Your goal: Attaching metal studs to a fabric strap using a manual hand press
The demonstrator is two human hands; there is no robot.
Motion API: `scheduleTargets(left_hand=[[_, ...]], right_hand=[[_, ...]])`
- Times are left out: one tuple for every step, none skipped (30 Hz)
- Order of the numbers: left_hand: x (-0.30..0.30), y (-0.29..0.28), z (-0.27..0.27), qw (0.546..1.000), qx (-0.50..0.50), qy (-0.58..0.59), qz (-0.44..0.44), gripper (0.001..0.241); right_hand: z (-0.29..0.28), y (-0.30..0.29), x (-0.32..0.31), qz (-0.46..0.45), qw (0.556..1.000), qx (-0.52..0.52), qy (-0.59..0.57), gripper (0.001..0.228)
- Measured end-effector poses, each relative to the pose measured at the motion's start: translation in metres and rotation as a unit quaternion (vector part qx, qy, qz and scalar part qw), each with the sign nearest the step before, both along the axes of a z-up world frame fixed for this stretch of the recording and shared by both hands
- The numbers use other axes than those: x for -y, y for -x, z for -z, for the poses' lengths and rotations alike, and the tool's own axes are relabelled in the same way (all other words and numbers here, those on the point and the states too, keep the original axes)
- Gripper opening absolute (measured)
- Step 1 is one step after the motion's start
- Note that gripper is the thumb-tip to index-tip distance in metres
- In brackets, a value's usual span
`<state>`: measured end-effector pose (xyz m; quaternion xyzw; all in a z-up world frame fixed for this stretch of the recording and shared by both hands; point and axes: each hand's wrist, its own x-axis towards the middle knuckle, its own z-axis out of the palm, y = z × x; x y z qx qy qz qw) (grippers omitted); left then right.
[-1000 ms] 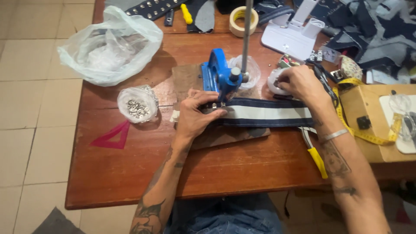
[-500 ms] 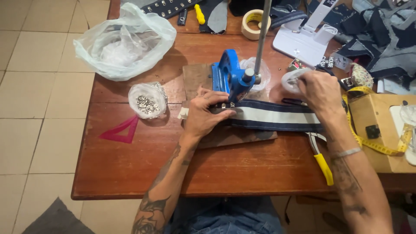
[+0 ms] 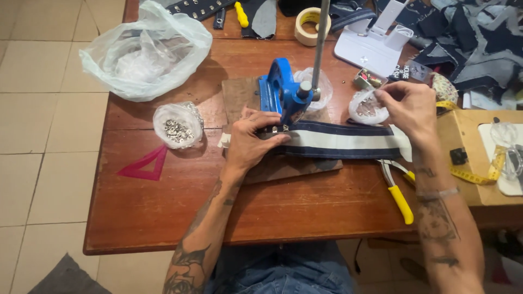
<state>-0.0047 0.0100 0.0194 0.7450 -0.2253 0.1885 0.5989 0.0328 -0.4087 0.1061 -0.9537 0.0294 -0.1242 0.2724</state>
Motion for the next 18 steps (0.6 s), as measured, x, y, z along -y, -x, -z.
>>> scheduleTargets(left_hand=[[0.001, 0.0, 0.0, 1.0, 0.0, 0.001, -0.004, 0.037], [0.002, -0.001, 0.0, 1.0, -0.003, 0.005, 0.001, 0.037], [0.0, 0.001, 0.001, 1.0, -0.006, 0.007, 0.003, 0.036], [-0.003, -0.003, 0.005, 1.0, -0.006, 0.008, -0.005, 0.036], [-0.002, -0.004, 0.009, 1.0, -0.008, 0.028, 0.006, 0.035], [-0.002, -0.005, 0.013, 0.999, -0.01, 0.049, 0.017, 0.035], [-0.001, -0.005, 0.014, 0.999, -0.012, 0.048, 0.015, 0.035], [0.0, -0.005, 0.015, 0.999, -0.008, 0.047, 0.017, 0.036], [0.0, -0.007, 0.014, 0.999, -0.001, 0.047, 0.017, 0.036], [-0.001, -0.006, 0.014, 0.999, -0.001, 0.048, 0.013, 0.036], [0.0, -0.006, 0.014, 0.998, -0.003, 0.053, 0.017, 0.036], [0.0, -0.006, 0.013, 0.998, -0.005, 0.059, 0.021, 0.035], [-0.002, -0.006, 0.013, 0.998, -0.005, 0.06, 0.017, 0.035], [-0.003, -0.005, 0.012, 0.998, -0.005, 0.062, 0.017, 0.036], [-0.002, -0.004, 0.012, 0.998, -0.007, 0.064, 0.02, 0.036], [-0.002, -0.002, 0.009, 0.998, -0.008, 0.066, 0.018, 0.036], [-0.003, -0.001, 0.005, 0.998, -0.002, 0.06, 0.017, 0.035], [-0.005, 0.0, 0.002, 0.998, 0.005, 0.054, 0.016, 0.035]], right_hand=[[-0.02, 0.011, -0.025, -0.004, 1.0, 0.0, 0.001, 0.014], [-0.041, 0.023, -0.05, 0.001, 0.99, -0.072, -0.124, 0.015], [-0.059, 0.034, -0.077, 0.003, 0.958, -0.145, -0.247, 0.017], [-0.05, 0.031, -0.089, -0.004, 0.958, -0.146, -0.246, 0.017], [-0.041, 0.034, -0.098, -0.054, 0.936, -0.176, -0.298, 0.019], [-0.032, 0.038, -0.107, -0.102, 0.908, -0.205, -0.349, 0.022], [-0.027, 0.036, -0.119, -0.103, 0.907, -0.209, -0.35, 0.022], [-0.023, 0.035, -0.132, -0.121, 0.897, -0.254, -0.341, 0.021], [-0.02, 0.032, -0.145, -0.141, 0.885, -0.296, -0.33, 0.02], [-0.018, 0.03, -0.152, -0.144, 0.885, -0.298, -0.329, 0.02], [-0.017, 0.027, -0.159, -0.142, 0.883, -0.307, -0.327, 0.017], [-0.016, 0.024, -0.165, -0.139, 0.881, -0.316, -0.324, 0.015], [-0.014, 0.02, -0.165, -0.142, 0.88, -0.318, -0.322, 0.015], [-0.011, 0.017, -0.165, -0.136, 0.88, -0.317, -0.327, 0.014], [-0.008, 0.015, -0.163, -0.127, 0.879, -0.317, -0.332, 0.014], [-0.009, 0.016, -0.163, -0.127, 0.879, -0.319, -0.329, 0.014], [-0.009, 0.015, -0.163, -0.126, 0.877, -0.319, -0.336, 0.012], [-0.01, 0.014, -0.164, -0.126, 0.875, -0.319, -0.343, 0.01]])
